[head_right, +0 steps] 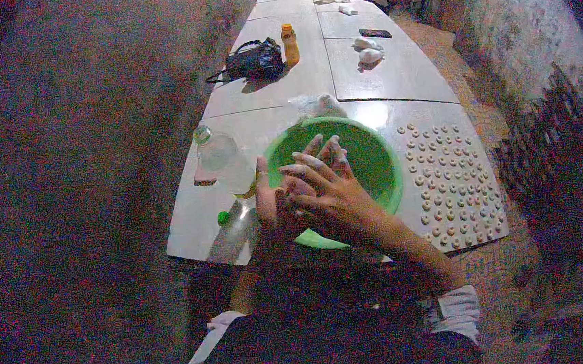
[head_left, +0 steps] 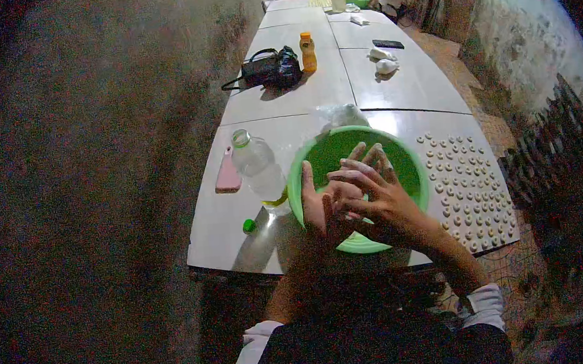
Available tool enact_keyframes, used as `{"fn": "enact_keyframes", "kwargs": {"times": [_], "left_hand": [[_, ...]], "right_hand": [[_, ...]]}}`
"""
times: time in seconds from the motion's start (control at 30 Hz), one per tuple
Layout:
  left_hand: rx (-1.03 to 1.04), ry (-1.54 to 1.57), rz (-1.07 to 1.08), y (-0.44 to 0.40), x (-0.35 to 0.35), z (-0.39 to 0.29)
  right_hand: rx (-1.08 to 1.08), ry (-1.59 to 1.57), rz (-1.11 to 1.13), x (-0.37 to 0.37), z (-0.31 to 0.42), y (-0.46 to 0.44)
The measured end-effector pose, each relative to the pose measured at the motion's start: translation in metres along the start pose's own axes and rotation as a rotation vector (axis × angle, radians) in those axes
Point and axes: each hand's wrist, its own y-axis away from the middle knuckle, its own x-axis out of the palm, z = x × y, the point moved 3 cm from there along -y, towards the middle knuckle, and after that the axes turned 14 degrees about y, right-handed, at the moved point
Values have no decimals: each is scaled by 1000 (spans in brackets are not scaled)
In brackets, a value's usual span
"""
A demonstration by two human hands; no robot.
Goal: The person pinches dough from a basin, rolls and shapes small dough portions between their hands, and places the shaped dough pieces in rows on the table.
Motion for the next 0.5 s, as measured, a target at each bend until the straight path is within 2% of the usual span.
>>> {"fn": "enact_keyframes", "kwargs": {"times": [0.13,0.23,0.3,0.37,0.4,0.43,0.5], "left_hand": [[-92,-16,131,0,8,10],[133,-273,-113,-1,10,8],[127,-271,-92,-1,7,1],[-4,-191,69,0,8,3],[74,-297,-34,1,6,2],[72,-298,-34,0,8,6],[182,-271,-190,-1,8,11]], "right_hand": [[53,-114,4,0,-5,1],[162,-152,14,-8,-9,1],[200,-176,-4,-9,-9,1],[303,-151,25,-9,-10,2],[282,-143,21,-4,-12,5],[283,-142,20,-2,-12,7],[236,-179,13,0,-8,7]]}}
